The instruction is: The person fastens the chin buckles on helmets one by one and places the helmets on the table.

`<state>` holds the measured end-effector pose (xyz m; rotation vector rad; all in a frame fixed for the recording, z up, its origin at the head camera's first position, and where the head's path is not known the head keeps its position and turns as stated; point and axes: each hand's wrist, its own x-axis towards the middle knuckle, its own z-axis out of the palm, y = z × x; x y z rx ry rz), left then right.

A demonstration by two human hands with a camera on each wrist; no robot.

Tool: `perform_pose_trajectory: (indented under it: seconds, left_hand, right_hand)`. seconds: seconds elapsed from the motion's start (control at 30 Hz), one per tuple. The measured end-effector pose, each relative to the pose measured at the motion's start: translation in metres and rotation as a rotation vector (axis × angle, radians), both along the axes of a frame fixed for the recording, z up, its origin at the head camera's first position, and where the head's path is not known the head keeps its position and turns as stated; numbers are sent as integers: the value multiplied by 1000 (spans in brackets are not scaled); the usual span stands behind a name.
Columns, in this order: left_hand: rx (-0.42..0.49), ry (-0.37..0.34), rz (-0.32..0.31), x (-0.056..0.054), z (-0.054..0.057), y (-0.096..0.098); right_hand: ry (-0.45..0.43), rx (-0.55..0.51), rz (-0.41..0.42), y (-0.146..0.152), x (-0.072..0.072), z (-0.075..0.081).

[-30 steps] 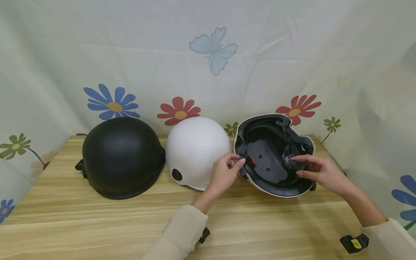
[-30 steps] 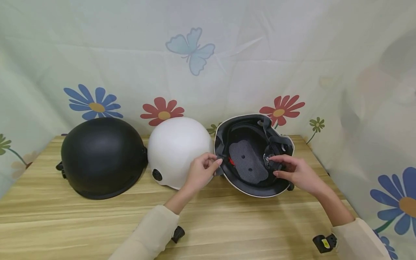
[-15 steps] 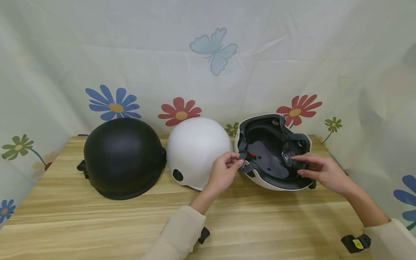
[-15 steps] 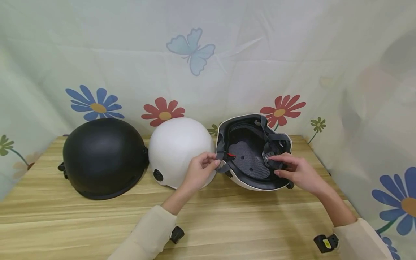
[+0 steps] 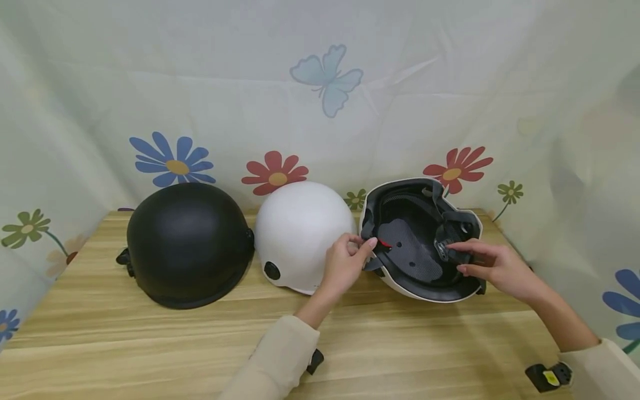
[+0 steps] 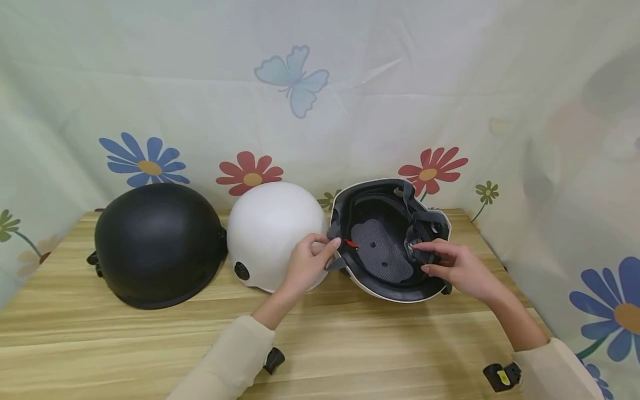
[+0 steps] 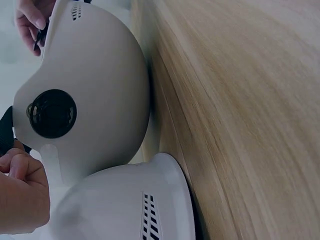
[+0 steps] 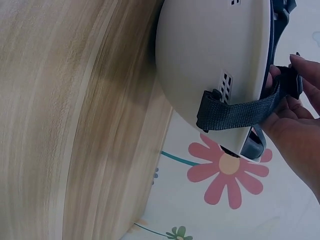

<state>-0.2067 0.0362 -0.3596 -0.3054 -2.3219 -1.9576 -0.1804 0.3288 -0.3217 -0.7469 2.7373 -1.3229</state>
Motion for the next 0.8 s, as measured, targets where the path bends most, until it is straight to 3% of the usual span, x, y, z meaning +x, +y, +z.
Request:
perform_pose_trajectory:
  seconds: [0.17,0.43,0.8]
  left_hand:
    - [-39,5,33,-2,-1,0]
    - [-82,76,7,-3,1,-3]
    - [-65,100,-22,-5,2,-2]
  right_hand:
    - [-9,1,3,0,0,1]
    - [-13,16,-6,-2,0,1]
    - [-5,54,-37,-8,0,2]
